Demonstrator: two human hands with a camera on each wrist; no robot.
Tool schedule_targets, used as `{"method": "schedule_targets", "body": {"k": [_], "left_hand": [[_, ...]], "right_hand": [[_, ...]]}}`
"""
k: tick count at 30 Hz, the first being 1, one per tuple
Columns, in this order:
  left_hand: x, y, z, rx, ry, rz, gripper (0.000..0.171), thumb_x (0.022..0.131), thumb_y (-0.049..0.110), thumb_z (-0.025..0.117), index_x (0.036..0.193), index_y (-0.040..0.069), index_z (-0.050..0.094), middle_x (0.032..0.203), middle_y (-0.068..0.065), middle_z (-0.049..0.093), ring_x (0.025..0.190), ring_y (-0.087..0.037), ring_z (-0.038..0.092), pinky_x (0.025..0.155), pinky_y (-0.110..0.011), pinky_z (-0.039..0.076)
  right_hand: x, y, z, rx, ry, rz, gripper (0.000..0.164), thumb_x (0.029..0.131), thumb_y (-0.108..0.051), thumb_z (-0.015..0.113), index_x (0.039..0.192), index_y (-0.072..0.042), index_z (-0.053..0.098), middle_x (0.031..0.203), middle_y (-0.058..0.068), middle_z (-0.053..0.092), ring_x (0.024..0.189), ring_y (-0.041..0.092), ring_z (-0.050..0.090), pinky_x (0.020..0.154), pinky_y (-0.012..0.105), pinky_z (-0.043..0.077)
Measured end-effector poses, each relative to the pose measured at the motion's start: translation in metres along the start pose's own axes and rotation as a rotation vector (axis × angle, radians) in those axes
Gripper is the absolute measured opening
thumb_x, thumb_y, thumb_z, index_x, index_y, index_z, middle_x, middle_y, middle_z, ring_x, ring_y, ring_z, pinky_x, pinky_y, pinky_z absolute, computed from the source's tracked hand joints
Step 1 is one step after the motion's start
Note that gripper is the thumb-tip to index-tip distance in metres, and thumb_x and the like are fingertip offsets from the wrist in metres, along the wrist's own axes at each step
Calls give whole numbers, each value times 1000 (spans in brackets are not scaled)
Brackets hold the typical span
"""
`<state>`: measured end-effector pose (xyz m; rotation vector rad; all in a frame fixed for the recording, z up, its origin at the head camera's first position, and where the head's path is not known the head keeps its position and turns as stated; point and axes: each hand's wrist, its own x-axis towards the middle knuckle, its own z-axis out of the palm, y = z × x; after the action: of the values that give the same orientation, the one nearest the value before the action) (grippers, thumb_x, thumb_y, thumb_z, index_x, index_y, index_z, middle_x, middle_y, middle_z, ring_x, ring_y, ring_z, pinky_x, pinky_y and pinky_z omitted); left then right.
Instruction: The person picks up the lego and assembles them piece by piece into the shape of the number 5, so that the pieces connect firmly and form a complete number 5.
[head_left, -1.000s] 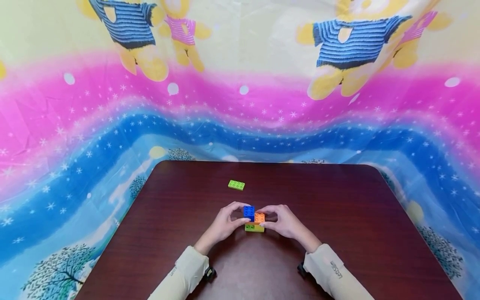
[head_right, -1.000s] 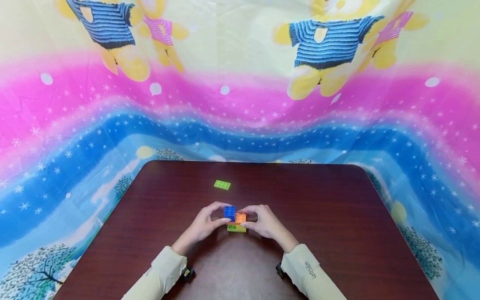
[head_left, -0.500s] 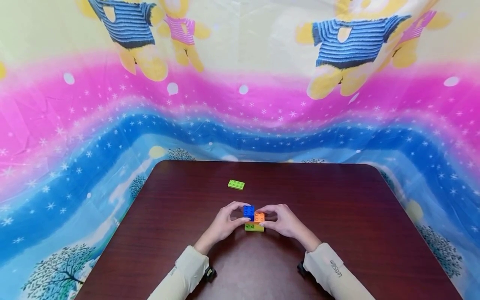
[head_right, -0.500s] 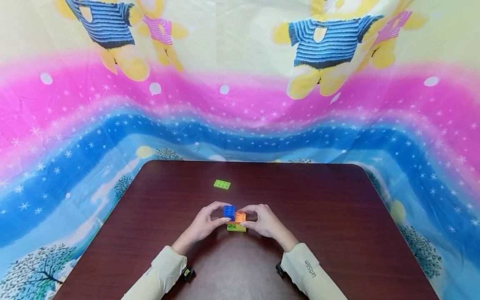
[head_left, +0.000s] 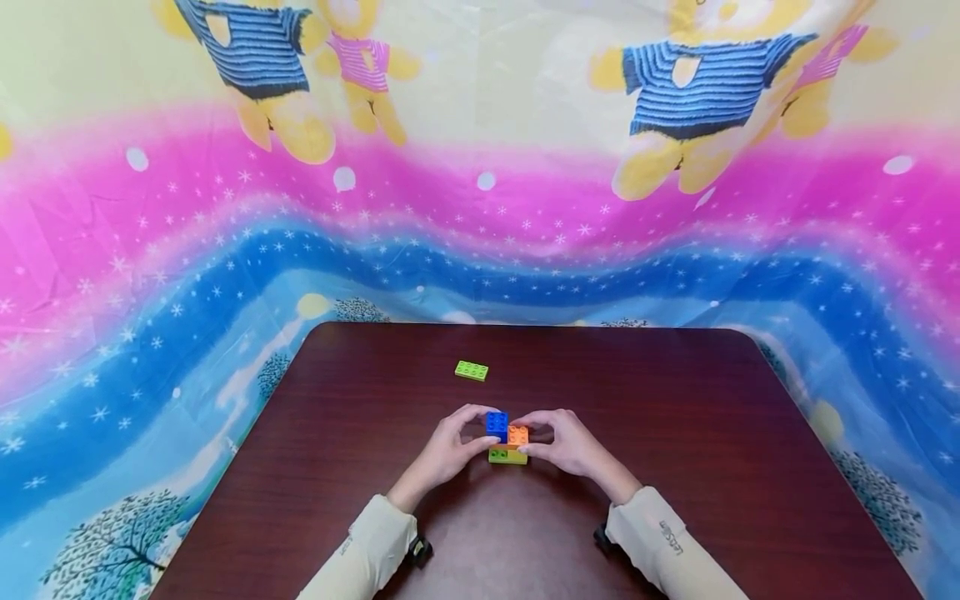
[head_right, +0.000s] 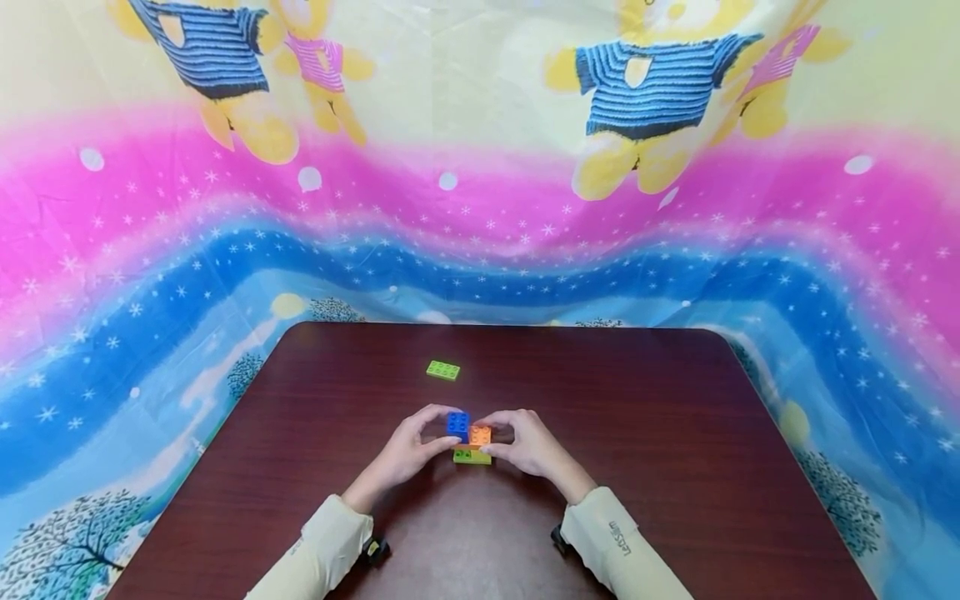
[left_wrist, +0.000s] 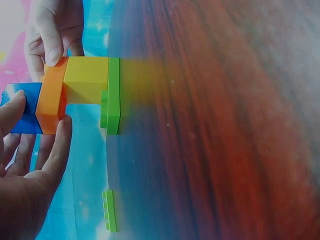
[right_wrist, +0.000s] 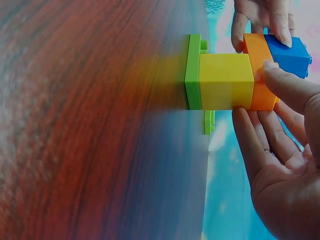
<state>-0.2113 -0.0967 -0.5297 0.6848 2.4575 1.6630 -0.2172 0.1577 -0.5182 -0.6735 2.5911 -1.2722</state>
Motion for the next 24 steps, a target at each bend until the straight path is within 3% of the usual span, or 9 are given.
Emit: {"method": "schedule_targets", "body": {"k": [13,24], "left_hand": [[-2,4,-1,3,-5,-1,39,97,22,74,134,24,64,124,-2,64,116,-20,64,98,-42,58],[-1,1,-1,-23,-13,18,38,97,20,74,133,24,64,123,-1,64,116,-20,64,97,-41,59]], "right_hand": [[0,1,2,-26,12,22,42,90,-23,82,130,-21,72,128,3,72,116,24,69,94,43,60],[1,5,0,35,-7,29,39,89,-24,83,127,-20,72,123,3,72,112,24,71,92,40,61]]}}
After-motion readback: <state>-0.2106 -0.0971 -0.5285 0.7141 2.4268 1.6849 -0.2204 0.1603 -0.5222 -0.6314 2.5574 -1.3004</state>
